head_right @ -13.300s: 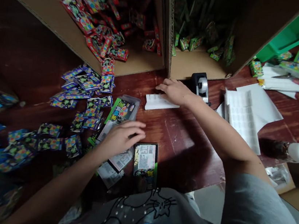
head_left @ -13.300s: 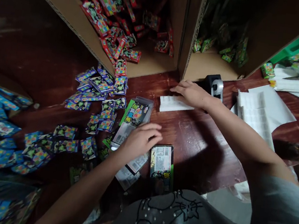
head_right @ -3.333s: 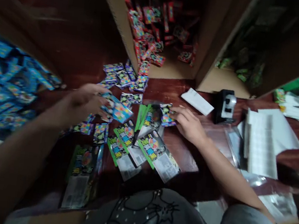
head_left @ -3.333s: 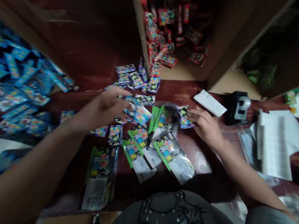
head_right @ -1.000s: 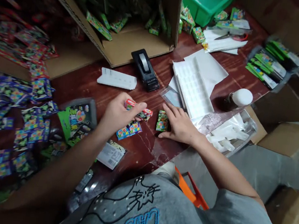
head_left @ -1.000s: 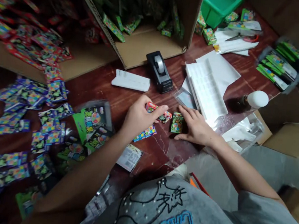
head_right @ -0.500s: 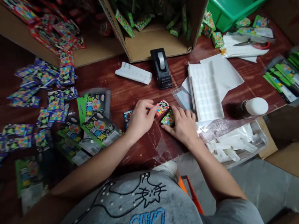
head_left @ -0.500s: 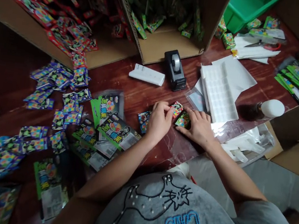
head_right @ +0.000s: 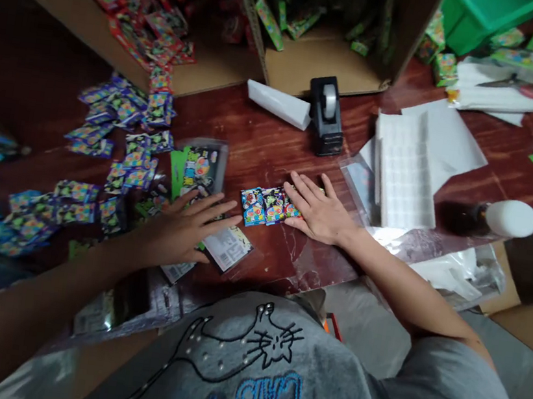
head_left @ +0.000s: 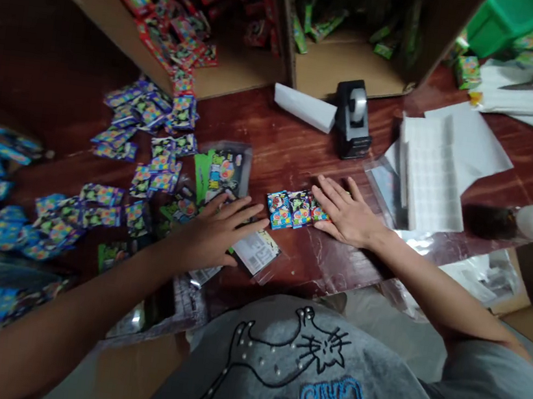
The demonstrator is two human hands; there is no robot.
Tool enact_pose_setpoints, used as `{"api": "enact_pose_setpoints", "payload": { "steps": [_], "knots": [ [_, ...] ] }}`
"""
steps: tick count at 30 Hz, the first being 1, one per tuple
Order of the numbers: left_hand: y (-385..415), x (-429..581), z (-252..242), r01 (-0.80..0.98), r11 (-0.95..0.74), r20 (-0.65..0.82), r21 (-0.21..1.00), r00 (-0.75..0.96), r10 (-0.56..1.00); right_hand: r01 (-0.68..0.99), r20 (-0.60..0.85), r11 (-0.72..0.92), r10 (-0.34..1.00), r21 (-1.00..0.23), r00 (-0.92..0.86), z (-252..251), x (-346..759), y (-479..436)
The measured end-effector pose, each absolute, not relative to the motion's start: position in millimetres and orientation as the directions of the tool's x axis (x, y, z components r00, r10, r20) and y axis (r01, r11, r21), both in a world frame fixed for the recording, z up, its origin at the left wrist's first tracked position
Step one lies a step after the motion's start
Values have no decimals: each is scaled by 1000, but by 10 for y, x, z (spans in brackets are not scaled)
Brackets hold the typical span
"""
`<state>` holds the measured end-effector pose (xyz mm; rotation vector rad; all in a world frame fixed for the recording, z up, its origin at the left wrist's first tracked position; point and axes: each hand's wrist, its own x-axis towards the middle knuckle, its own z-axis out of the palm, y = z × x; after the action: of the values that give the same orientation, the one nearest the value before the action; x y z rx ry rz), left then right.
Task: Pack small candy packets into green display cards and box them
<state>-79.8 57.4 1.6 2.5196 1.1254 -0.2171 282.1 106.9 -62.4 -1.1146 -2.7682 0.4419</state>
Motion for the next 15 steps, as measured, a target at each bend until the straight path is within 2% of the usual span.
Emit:
{"api": "enact_pose_setpoints", "payload": {
  "steps": [4,7,12,15],
  "knots": [
    [420,-844,24,739,-600,-321,306,673,666,583,26,746,622,-322,-783,-623,2760,1205],
    [256,-822,86,776,-563,-317,285,631,708,548,21,778,581,-309,-813,-536,2778,1314],
    [-87,-909,-15,922,-357,-238,148,384,892,564,46,775,599,-284,-800,-486,2736,1409],
    [-268,-977,-140,952,-280,-229,126,302,925,548,34,790,578,-275,-815,-543,2692,1398]
  ]
}}
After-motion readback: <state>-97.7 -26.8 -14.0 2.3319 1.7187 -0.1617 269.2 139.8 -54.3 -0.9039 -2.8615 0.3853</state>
